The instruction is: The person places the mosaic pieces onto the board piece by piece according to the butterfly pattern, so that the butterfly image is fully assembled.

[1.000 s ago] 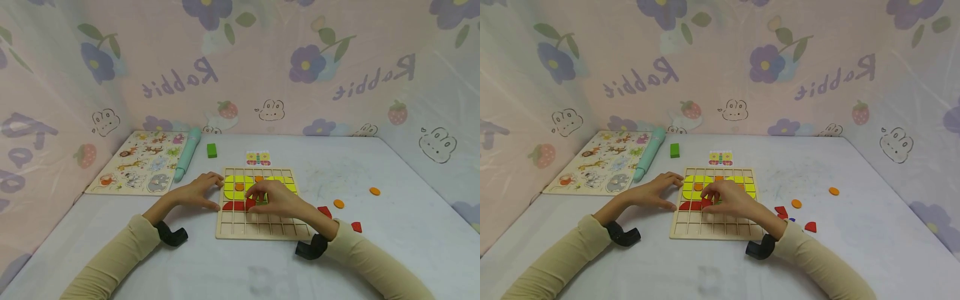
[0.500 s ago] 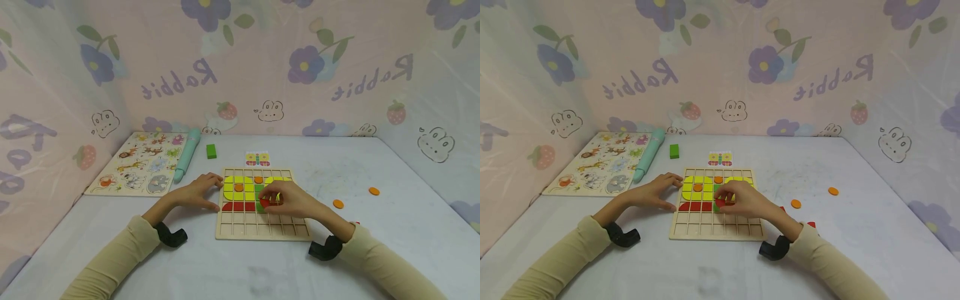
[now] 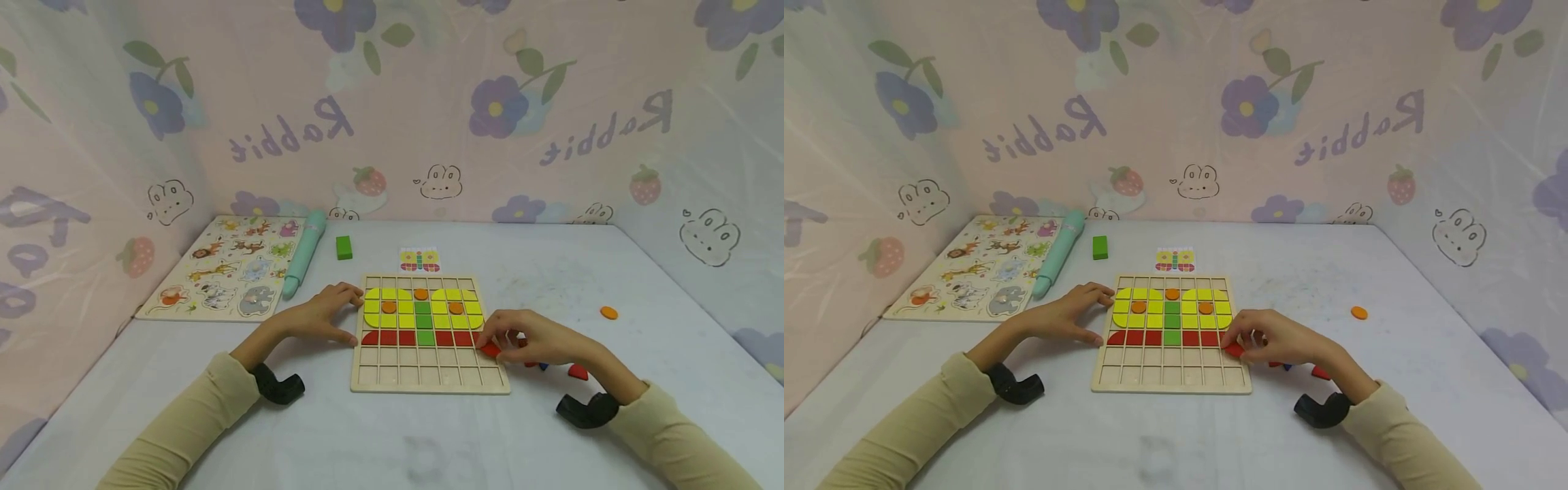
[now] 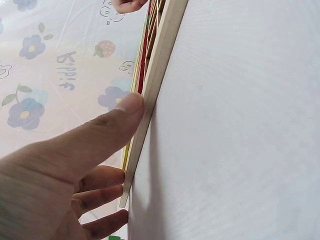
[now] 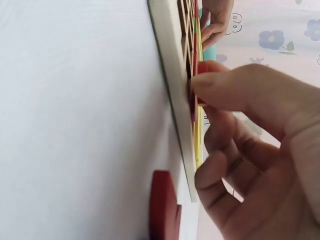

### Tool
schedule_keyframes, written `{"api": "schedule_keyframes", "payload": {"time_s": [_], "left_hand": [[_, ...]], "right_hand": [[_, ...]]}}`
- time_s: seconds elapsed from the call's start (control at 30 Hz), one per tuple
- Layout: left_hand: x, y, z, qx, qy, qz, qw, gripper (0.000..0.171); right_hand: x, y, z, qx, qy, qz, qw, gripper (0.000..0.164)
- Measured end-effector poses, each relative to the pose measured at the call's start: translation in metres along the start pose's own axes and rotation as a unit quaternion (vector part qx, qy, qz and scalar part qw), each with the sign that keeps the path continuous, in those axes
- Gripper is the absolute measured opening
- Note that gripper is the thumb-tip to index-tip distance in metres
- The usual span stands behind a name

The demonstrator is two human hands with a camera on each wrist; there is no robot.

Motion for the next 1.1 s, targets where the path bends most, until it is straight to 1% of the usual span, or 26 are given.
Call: {"api": "schedule_keyframes", "payload": {"time_s": [0.17, 0.3, 0.37, 0.53, 0.63, 0.9, 1.1], "left_hand": [[0.0, 0.0, -0.001, 0.0, 0.001, 0.001, 1.0, 0.063], [0.0, 0.0, 0.0, -0.001, 0.004, 0.002, 1.0, 0.063], [0.0, 0.0, 0.0, -0.001, 0.006, 0.003, 1.0, 0.062], [-0.001, 0.0, 0.0, 0.0, 0.009, 0.003, 1.0, 0.062], [0.0, 0.0, 0.0, -0.001, 0.009, 0.003, 1.0, 0.062], [0.0, 0.0, 0.0, -0.001, 0.005, 0.002, 1.0, 0.062], [0.001, -0.001, 0.0, -0.002, 0.003, 0.002, 1.0, 0.062]], "right_hand": [[0.0, 0.007, 0.0, -0.005, -0.016, -0.023, 1.0, 0.027], [0.001, 0.007, 0.0, -0.01, -0.02, -0.017, 1.0, 0.028], [0.001, 0.006, 0.003, -0.007, -0.007, -0.007, 1.0, 0.029], [0.002, 0.002, 0.012, 0.013, 0.049, 0.014, 0.999, 0.033], [0.002, 0.0, 0.014, 0.019, 0.06, 0.017, 0.998, 0.031], [0.002, 0.0, 0.009, 0.022, 0.037, 0.018, 0.999, 0.02], [0.001, 0.0, 0.007, 0.03, 0.025, 0.026, 0.999, 0.018]]}}
Point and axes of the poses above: each hand's wrist, its own x-axis away from the middle knuckle, its own y-axis out of the palm, z = x × y, the point moved 9 cm from there along -x, towards the middle knuckle, and after that the axes turned 1 degree about x, right-handed, at the moved point
